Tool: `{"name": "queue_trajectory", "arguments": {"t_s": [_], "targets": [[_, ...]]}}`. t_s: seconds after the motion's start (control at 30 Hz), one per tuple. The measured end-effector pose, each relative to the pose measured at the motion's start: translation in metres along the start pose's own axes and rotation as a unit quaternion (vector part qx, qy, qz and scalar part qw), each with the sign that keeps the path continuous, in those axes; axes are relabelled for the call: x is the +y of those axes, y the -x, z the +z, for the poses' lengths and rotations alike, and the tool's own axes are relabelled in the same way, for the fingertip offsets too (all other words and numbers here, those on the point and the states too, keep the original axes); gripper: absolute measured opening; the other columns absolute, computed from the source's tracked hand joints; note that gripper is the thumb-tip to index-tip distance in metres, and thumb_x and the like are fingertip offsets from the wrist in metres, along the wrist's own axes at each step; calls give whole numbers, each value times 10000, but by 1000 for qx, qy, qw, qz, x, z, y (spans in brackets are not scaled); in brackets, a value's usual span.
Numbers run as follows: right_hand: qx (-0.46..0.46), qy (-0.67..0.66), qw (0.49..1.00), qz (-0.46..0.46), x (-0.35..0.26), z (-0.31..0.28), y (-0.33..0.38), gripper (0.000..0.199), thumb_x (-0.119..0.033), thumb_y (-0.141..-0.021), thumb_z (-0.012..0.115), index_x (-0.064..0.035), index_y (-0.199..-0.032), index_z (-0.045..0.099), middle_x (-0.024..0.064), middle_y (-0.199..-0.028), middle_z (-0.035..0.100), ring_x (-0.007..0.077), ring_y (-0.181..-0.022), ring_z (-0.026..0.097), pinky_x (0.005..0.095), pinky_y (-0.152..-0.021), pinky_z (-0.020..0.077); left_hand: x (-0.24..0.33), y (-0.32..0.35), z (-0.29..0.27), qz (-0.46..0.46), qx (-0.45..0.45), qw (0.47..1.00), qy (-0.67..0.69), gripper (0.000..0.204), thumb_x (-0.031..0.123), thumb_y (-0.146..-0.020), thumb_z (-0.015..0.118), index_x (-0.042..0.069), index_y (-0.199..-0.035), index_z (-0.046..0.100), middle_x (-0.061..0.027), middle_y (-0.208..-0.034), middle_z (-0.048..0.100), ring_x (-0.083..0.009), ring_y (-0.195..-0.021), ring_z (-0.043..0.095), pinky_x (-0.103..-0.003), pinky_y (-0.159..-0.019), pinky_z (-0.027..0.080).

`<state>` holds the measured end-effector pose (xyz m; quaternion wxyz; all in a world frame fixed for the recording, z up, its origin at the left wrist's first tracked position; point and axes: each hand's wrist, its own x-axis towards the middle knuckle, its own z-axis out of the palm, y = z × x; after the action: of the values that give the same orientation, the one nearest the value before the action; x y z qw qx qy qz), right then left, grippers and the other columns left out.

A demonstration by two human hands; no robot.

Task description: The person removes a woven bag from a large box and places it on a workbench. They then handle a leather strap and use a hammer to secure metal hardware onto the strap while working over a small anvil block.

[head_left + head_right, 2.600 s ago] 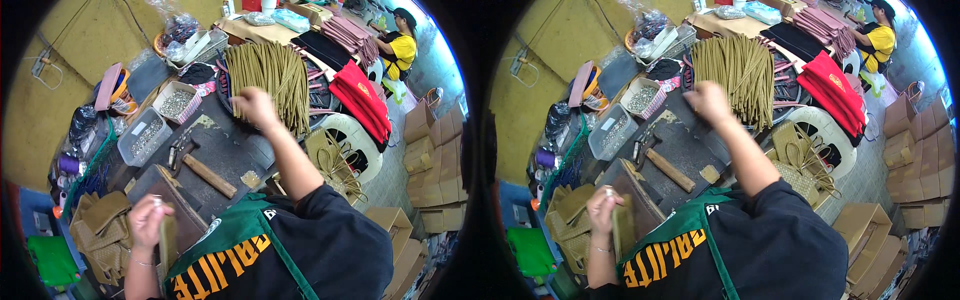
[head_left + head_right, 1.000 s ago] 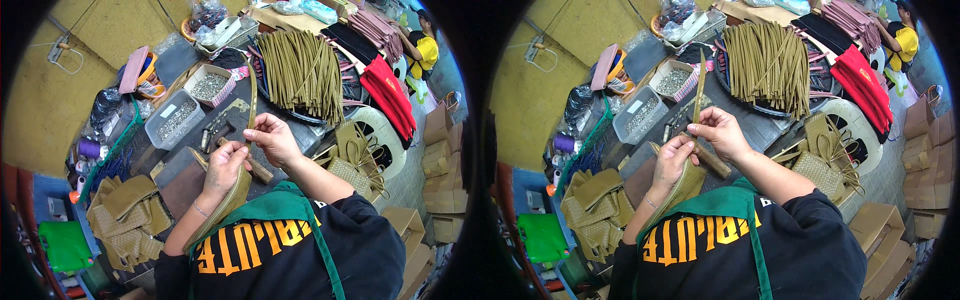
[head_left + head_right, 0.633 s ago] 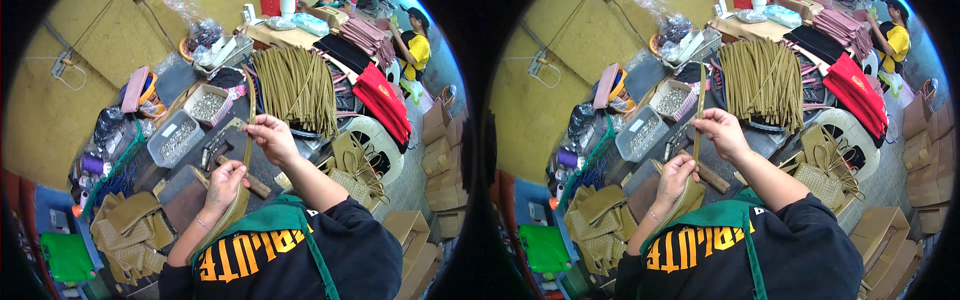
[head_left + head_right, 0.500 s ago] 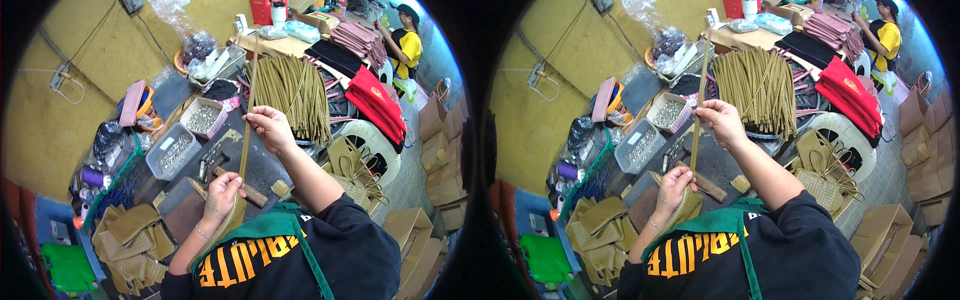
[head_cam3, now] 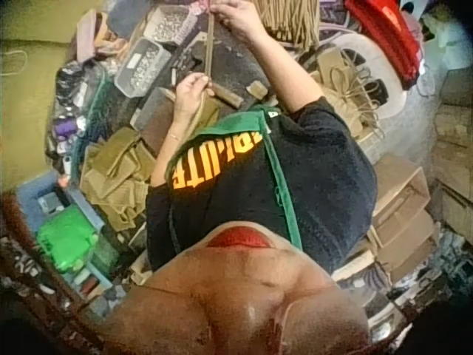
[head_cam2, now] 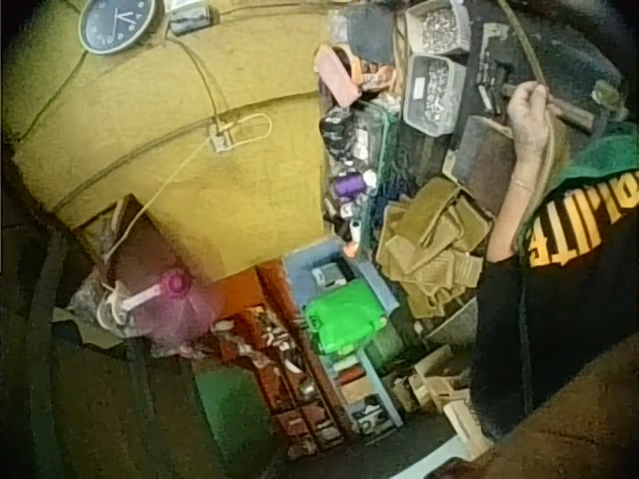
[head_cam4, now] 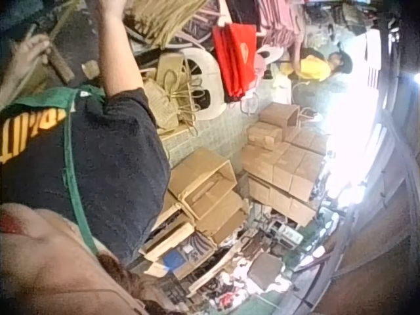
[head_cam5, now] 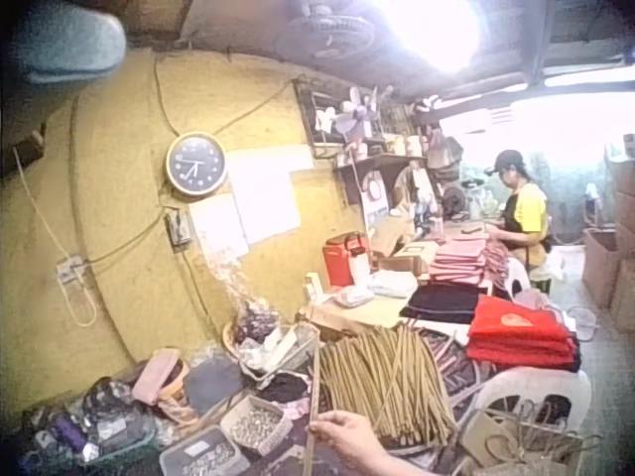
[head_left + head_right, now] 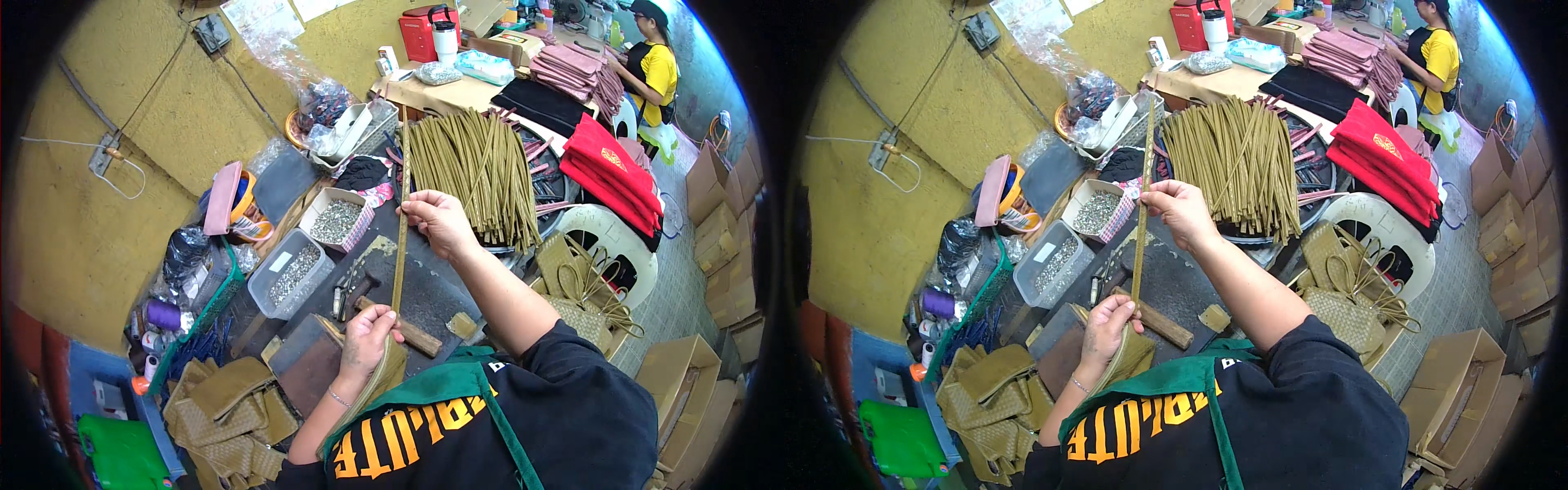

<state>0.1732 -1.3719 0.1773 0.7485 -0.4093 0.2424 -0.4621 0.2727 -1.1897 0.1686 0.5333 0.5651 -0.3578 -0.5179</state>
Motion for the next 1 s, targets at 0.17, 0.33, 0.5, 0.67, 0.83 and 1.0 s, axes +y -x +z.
{"name": "queue_trajectory", "arguments": {"t_s": [0.17,0.33,0.5,0.67,0.83,1.0], "targets": [[-4,0,1000,-2,-1,1,1,103,-35,-719,576,-15,-804,523,63,-694,586,37,-513,463,119,-421,330,-1,0,-1,7,6,1000,17,101,96,-815,466,5,-790,503,-37,-684,524,-92,-558,513,-199,-532,417],[-3,14,1000,-23,-18,9,8,194,-65,-714,605,-21,-858,484,16,-668,563,45,-521,482,144,-429,339,-3,6,1,69,19,992,-106,81,74,-806,476,0,-778,495,-40,-677,522,-92,-556,517,-193,-524,419],[-65,67,996,7,-34,-2,7,180,-37,-748,529,-1,-923,508,55,-718,591,41,-525,476,140,-443,362,0,8,5,104,26,984,-145,103,89,-821,462,1,-774,486,-54,-702,537,-93,-566,521,-183,-523,421],[-100,-30,994,46,-24,-5,11,205,-33,-772,499,-4,-975,496,93,-775,605,50,-549,489,145,-480,379,6,6,13,44,18,998,39,204,149,-859,410,-18,-921,509,-85,-775,567,-86,-585,524,-185,-531,431],[-108,-23,993,34,-22,-3,12,206,-39,-778,497,-17,-983,502,71,-773,607,45,-560,489,142,-492,387,0,6,4,18,-5,1000,18,235,145,-859,407,-25,-986,508,-80,-742,564,-87,-574,522,-183,-536,436],[-106,-29,993,33,-22,-3,10,199,-40,-778,497,-26,-976,509,68,-771,607,39,-559,485,136,-491,383,4,6,3,9,-1,999,31,233,148,-858,410,-26,-968,518,-72,-709,560,-87,-570,525,-183,-537,439]]}}
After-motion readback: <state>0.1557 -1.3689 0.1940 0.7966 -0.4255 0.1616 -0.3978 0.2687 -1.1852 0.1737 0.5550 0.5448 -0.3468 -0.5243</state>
